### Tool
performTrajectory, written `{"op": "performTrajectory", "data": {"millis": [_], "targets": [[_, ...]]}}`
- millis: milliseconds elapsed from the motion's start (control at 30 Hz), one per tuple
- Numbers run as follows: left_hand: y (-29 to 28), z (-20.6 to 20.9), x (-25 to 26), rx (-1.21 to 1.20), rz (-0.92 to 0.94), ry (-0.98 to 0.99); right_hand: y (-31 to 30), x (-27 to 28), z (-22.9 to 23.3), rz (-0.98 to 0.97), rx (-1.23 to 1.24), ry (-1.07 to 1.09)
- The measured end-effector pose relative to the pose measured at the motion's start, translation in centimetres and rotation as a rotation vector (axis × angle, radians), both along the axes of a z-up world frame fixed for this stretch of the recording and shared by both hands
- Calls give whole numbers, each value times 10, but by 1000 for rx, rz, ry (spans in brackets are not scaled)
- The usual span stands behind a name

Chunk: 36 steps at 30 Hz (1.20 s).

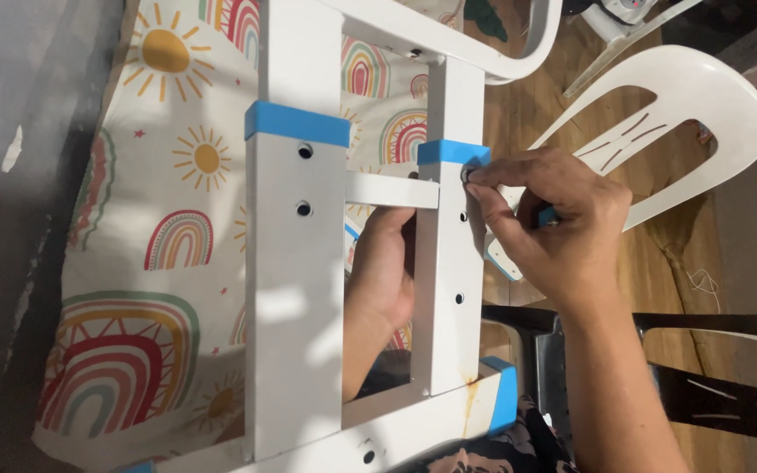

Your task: The person sits on the floor and assembles a white chair frame, inserting screws into the pre-drilled holes of the frame and tightening them with a screwdriver, working on one side then the other.

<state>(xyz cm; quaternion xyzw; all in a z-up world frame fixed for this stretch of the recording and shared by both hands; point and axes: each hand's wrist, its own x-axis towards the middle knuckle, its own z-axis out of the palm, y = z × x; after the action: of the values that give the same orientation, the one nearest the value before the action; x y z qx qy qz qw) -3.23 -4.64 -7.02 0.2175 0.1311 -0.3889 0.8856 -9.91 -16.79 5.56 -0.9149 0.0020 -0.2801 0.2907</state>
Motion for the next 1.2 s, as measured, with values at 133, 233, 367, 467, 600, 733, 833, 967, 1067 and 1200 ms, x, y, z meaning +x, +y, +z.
{"op": "performTrajectory", "data": {"millis": [133, 233, 367, 467, 600, 733, 833, 967, 1067, 1200], "targets": [[15, 23, -5, 12, 41, -123, 5, 1, 3, 48, 10, -18], [22, 37, -9, 24, 37, -126, 7, 2, 8, 25, -1, 19], [37, 47, -22, -100, 14, -163, 9, 5, 13, 72, -28, 9], [46, 50, -27, -130, -5, -213, 12, 5, 15, 72, -42, 19], [50, 55, -27, 33, -45, -411, 16, 7, 18, 57, -28, 31], [56, 57, -23, 9, -64, -421, 21, 11, 22, 40, -40, 60], [63, 55, -22, 31, -79, -431, 26, 9, 23, 12, -105, 84], [75, 50, -23, 63, -114, -434, 39, 7, 15, -67, -91, 104], [82, 47, -22, 80, -123, -436, 49, 7, 9, -105, -77, 102], [89, 46, -22, 94, -113, -436, 57, 5, 9, -106, -40, 110]]}}
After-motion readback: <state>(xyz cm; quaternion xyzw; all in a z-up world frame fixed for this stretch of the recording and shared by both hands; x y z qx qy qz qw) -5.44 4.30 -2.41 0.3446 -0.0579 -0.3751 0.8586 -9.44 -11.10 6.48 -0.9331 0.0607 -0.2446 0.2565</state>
